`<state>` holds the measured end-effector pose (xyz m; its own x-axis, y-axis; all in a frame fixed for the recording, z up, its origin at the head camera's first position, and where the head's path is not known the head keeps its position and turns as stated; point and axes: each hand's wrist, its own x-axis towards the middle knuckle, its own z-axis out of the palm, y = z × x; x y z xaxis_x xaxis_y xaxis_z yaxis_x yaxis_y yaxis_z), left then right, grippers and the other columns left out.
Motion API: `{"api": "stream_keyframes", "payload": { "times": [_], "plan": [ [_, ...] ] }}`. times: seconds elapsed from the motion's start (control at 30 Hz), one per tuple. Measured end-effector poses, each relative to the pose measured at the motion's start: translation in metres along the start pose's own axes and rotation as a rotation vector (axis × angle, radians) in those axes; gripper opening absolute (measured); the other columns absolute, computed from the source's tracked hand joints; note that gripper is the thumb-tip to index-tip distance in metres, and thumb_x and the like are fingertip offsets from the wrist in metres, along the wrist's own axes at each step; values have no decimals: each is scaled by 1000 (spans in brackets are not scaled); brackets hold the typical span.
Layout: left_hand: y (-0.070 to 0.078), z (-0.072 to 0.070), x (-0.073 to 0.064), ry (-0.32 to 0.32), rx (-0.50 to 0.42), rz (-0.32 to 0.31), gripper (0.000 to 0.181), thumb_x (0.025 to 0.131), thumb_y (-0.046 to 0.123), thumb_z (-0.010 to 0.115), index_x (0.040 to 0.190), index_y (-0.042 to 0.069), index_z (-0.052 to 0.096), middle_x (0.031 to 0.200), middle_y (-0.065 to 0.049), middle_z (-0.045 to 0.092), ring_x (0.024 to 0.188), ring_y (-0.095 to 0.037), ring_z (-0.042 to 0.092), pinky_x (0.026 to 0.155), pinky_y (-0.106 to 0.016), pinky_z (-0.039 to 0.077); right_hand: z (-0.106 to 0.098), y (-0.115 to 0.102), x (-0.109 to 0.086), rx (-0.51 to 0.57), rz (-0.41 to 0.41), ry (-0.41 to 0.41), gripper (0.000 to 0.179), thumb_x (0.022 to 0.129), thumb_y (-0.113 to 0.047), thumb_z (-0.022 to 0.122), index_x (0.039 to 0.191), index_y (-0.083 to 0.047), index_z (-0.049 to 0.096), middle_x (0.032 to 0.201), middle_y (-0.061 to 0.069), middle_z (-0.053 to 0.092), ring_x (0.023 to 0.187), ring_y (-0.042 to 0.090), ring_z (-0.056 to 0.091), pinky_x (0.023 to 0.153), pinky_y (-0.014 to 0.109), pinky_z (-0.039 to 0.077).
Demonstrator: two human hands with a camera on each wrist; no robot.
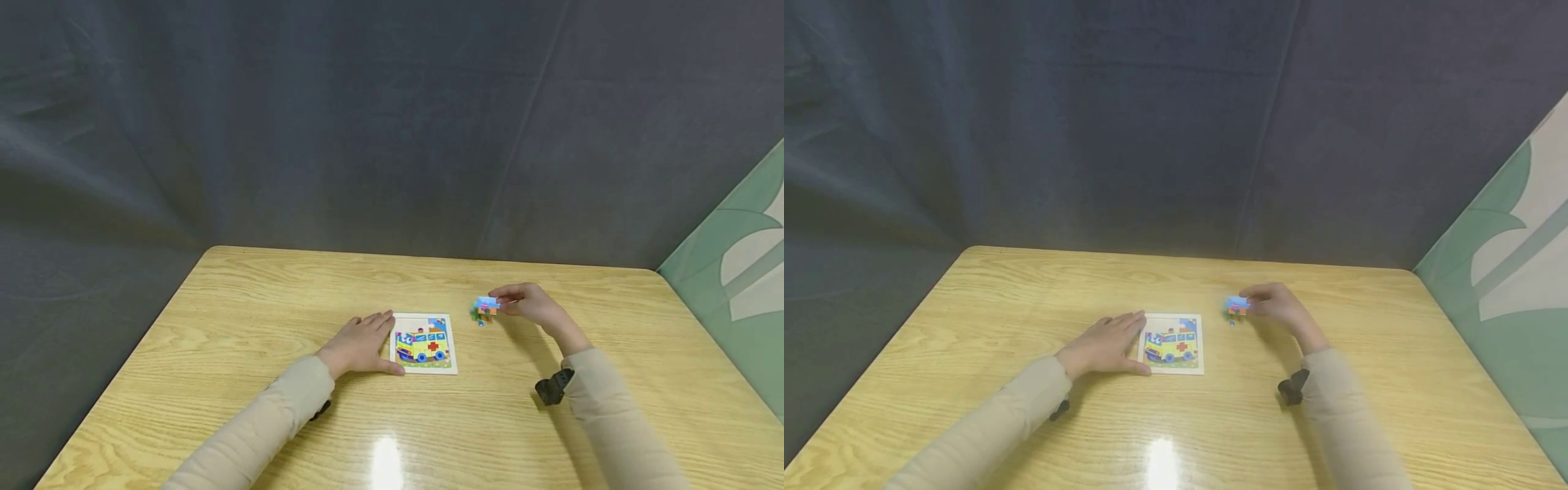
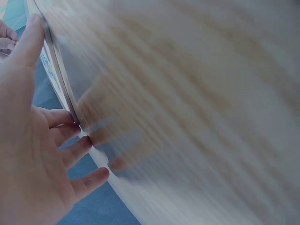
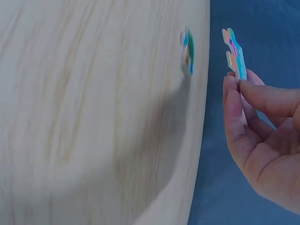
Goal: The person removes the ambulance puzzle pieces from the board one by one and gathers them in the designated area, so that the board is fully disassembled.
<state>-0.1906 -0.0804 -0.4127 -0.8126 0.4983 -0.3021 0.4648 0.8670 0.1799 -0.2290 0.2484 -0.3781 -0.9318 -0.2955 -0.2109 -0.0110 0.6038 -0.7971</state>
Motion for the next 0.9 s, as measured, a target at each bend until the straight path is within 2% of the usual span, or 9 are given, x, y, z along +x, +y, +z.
{"api": "stream_keyframes", "payload": {
  "times": [0.23, 0.37, 0.4, 0.47, 0.6, 0.63, 0.73, 0.9],
  "plan": [
    [2, 0, 1, 17, 15, 3, 104, 78, 73, 56, 153, 10, 21, 162, -6, 15, 149, -26, 18, 121, -52, 18, -14, 16, -5, 4, 40, 1, 40, 95, 1, 51, 131, 17, 47, 104, 9, 61, 86, 0, 56, 86, 30, 56],
    [4, -2, 1, 16, 17, 15, 103, 78, 70, 58, 153, 10, 22, 162, -5, 14, 150, -24, 17, 120, -52, 18, -20, 30, -4, 74, 41, -6, 39, 93, -2, 55, 128, 15, 50, 94, 1, 62, 81, 0, 57, 78, 23, 56],
    [4, -2, 1, 14, 18, 18, 102, 78, 70, 59, 153, 10, 22, 162, -5, 15, 150, -24, 17, 120, -52, 18, -22, 35, -3, 110, 10, -20, 36, 93, -3, 56, 126, 13, 54, 92, 0, 63, 80, 1, 58, 74, 22, 55],
    [5, -4, 2, 5, 23, 23, 101, 79, 69, 59, 153, 11, 23, 162, -4, 14, 150, -22, 16, 121, -51, 17, -24, 41, -2, 141, 3, -26, 35, 92, -5, 58, 123, 12, 56, 90, -2, 64, 79, 0, 58, 71, 19, 53],
    [6, -5, 2, -10, 24, 20, 99, 80, 68, 58, 153, 12, 23, 162, -2, 14, 150, -20, 15, 121, -50, 16, -25, 44, -4, 127, 36, -24, 35, 94, -5, 56, 123, 14, 54, 92, -3, 64, 79, -1, 58, 70, 18, 52],
    [6, -5, 2, -14, 21, 19, 98, 80, 68, 58, 153, 12, 23, 162, -2, 14, 150, -20, 15, 122, -50, 15, -24, 41, -5, 99, 78, -12, 37, 94, -4, 54, 125, 16, 51, 93, -3, 64, 80, -2, 57, 71, 18, 52],
    [6, -4, 2, -20, 10, 17, 98, 80, 68, 57, 153, 13, 22, 162, -2, 13, 150, -20, 14, 122, -50, 15, -23, 40, -7, 70, 119, -13, 38, 96, 0, 49, 129, 19, 46, 95, -3, 64, 81, -3, 58, 73, 19, 53],
    [5, -3, 2, -36, -9, 15, 97, 81, 67, 56, 154, 15, 18, 163, 0, 10, 151, -19, 13, 121, -51, 16, -23, 44, -6, 61, 127, -21, 37, 96, 3, 46, 129, 21, 43, 93, -6, 66, 81, -2, 59, 73, 20, 54]
  ]
}}
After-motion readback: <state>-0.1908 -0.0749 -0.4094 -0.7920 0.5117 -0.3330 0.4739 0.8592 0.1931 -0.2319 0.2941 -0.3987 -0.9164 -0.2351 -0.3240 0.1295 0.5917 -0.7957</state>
